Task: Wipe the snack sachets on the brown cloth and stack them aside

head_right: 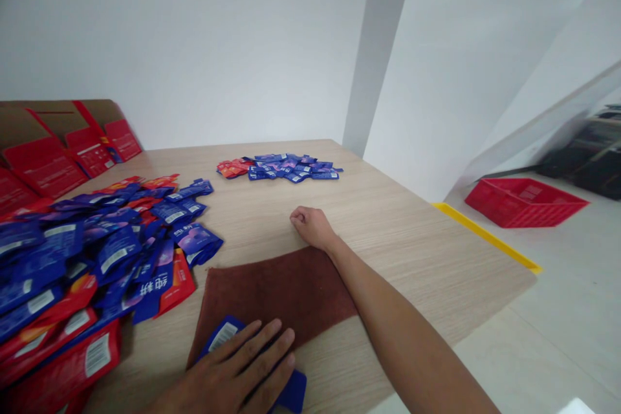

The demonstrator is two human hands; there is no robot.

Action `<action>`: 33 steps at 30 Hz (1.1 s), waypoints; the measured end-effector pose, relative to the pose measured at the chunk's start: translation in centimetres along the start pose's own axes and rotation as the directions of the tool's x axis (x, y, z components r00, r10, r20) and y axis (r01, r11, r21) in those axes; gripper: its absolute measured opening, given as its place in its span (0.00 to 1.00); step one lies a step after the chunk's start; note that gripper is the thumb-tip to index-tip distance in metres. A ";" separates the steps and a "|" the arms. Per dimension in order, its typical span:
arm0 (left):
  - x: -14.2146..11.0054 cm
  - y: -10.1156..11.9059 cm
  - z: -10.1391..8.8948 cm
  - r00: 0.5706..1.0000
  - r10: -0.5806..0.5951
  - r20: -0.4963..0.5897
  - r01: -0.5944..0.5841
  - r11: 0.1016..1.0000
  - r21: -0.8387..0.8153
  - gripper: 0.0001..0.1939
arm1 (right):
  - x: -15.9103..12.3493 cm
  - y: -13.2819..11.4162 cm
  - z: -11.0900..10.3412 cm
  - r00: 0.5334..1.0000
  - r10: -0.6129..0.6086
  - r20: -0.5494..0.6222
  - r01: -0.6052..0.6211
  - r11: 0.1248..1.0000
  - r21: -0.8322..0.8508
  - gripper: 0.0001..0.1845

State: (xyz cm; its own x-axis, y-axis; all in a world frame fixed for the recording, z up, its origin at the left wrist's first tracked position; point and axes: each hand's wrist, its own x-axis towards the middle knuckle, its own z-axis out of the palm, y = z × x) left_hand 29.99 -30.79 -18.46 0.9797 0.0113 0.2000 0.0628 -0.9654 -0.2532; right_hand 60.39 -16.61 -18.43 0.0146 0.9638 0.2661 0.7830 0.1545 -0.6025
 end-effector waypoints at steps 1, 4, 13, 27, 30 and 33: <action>0.0 -0.5 -0.8 1.000 -0.011 0.002 0.011 0.999 -0.044 0.22 | 0.0 0.0 0.0 1.000 -0.003 0.002 0.003 1.000 -0.005 0.14; 1.8 -3.6 -3.4 0.977 -0.201 0.077 0.215 0.929 -0.300 0.22 | 0.0 0.1 0.1 1.000 -0.012 0.006 0.012 1.000 -0.018 0.14; 8.1 -10.9 -2.5 0.805 -0.445 0.391 0.585 0.701 -0.407 0.33 | 0.0 0.4 0.0 1.000 -0.023 -0.001 0.023 0.999 -0.033 0.14; 3.0 -0.8 -1.7 0.951 -0.041 0.305 0.170 0.897 -0.407 0.45 | 0.0 0.5 0.3 1.000 -0.028 -0.011 0.028 0.999 -0.035 0.14; 2.8 -1.3 -2.4 0.964 -0.001 0.267 0.120 0.895 -0.429 0.31 | 0.1 0.6 0.4 1.000 -0.024 -0.008 0.024 0.999 -0.035 0.14; 4.0 -4.8 -4.4 0.926 -0.180 0.331 0.331 0.808 -0.487 0.36 | 0.2 0.6 0.4 1.000 -0.026 -0.004 0.026 0.999 -0.039 0.14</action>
State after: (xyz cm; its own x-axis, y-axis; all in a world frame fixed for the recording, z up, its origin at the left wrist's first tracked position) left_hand 32.80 -27.28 -12.30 0.9592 0.2704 -0.0823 0.2823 -0.9034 0.3228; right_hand 60.65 -16.28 -19.07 -0.0035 0.9586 0.2848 0.8065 0.1711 -0.5659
